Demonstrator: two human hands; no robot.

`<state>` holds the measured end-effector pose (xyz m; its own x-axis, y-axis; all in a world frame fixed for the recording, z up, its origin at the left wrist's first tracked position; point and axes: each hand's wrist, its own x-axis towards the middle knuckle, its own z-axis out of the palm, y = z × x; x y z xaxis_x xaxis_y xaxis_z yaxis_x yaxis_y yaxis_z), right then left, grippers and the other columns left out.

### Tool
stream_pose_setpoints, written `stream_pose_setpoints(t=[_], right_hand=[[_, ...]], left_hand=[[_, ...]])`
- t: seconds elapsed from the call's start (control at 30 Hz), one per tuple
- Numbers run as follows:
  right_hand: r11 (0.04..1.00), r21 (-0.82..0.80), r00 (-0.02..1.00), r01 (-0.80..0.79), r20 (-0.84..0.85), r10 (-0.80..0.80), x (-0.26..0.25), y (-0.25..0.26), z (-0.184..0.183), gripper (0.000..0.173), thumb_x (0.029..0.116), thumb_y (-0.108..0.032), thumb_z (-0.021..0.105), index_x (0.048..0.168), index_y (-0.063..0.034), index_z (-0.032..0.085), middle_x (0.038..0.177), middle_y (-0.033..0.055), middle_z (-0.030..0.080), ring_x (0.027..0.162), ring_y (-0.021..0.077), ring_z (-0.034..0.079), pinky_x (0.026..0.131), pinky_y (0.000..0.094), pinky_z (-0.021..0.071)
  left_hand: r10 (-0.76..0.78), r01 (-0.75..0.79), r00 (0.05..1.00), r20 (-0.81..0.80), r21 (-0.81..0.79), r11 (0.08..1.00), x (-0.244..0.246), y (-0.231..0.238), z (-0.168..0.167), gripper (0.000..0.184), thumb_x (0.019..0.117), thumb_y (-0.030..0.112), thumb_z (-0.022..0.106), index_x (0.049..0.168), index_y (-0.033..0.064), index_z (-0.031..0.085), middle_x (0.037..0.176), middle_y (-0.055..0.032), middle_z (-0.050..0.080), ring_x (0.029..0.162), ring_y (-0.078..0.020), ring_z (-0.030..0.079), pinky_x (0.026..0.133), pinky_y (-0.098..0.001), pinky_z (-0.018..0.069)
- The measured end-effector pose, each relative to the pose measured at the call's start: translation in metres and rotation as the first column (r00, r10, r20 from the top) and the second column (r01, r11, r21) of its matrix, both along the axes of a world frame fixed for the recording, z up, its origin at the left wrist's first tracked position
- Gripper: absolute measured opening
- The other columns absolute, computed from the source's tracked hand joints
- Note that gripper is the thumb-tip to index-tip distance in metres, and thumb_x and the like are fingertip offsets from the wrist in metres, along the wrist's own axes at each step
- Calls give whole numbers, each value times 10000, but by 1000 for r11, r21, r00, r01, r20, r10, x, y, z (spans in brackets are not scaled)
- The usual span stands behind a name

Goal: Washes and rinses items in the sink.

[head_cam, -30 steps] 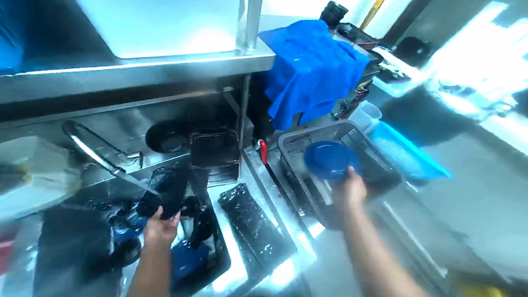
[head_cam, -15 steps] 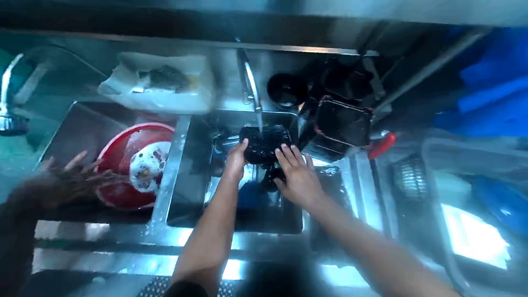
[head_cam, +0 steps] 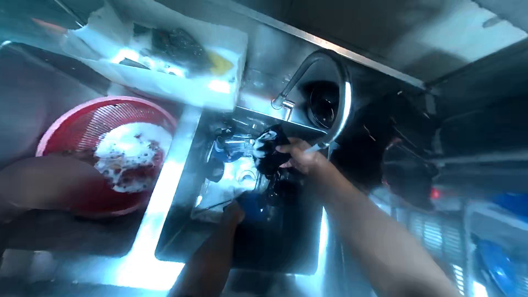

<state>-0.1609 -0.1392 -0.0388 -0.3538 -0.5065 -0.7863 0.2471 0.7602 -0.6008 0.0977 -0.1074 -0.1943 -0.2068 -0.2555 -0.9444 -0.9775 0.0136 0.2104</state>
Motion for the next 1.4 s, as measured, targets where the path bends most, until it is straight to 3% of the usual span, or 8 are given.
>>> stream_pose_setpoints(t=[0.37,0.53,0.7,0.9,1.0,1.07,1.27,1.4], right_hand=[[815,-184,824,549,279,-493,3,87,15,375,1024,-112,511,1398,-117,498,1150,141,660,929,266,688,755,455,601],[806,-348,869,479,321,-378,21,129,29,322,1012,-100,536,1334,-103,536,1048,107,680,857,232,692,727,456,602],[756,-447,858,478,420,-295,29,154,48,327,987,6,523,1306,-53,567,1118,158,690,957,306,699,820,537,597],[656,-359,734,664,479,-482,49,180,90,460,1019,-12,543,1461,-77,433,1246,213,617,1010,345,680,791,527,601],[783,-524,935,337,88,-344,34,236,124,451,986,-48,641,1422,-8,533,1271,206,645,1034,275,703,861,423,620],[767,-610,926,200,-137,-351,16,301,145,385,993,-111,644,1365,-23,604,1181,160,696,962,217,719,855,390,620],[211,-748,328,629,10,-945,-56,508,154,385,1022,-87,561,1402,-59,510,1140,143,672,885,248,702,714,438,625],[-225,-622,-117,750,210,-971,-129,593,119,509,1049,-147,525,1524,-115,346,1306,167,551,1034,281,646,786,477,591]], left_hand=[[311,-458,865,-393,-367,810,-35,-36,32,423,1038,250,586,1425,82,551,1156,-237,709,1085,-442,682,951,-663,514],[781,-913,241,-577,138,384,-60,-25,56,413,1053,138,585,1435,22,480,1210,-249,646,937,-322,708,802,-483,613],[886,-863,-132,-444,492,118,-103,-8,84,438,1108,192,425,1531,123,333,1299,-180,569,1005,-270,620,822,-453,541],[868,-827,-141,-475,539,161,-136,21,130,479,1111,456,322,1369,105,522,1183,-153,651,1010,-291,639,796,-524,543],[809,-873,-4,-587,397,284,-147,29,131,240,1088,276,443,1176,73,536,876,-62,581,695,-150,573,598,-339,523],[797,-813,14,-604,456,361,-149,30,121,337,1099,267,432,1346,45,488,1027,-100,621,801,-162,639,703,-343,577],[758,-815,-4,-652,441,375,-151,57,141,404,1111,322,410,1460,119,404,1175,-111,608,904,-169,655,734,-338,584],[726,-841,-33,-687,411,352,-147,70,143,408,1108,244,398,1498,130,364,1295,-138,568,1037,-224,629,806,-417,568]])
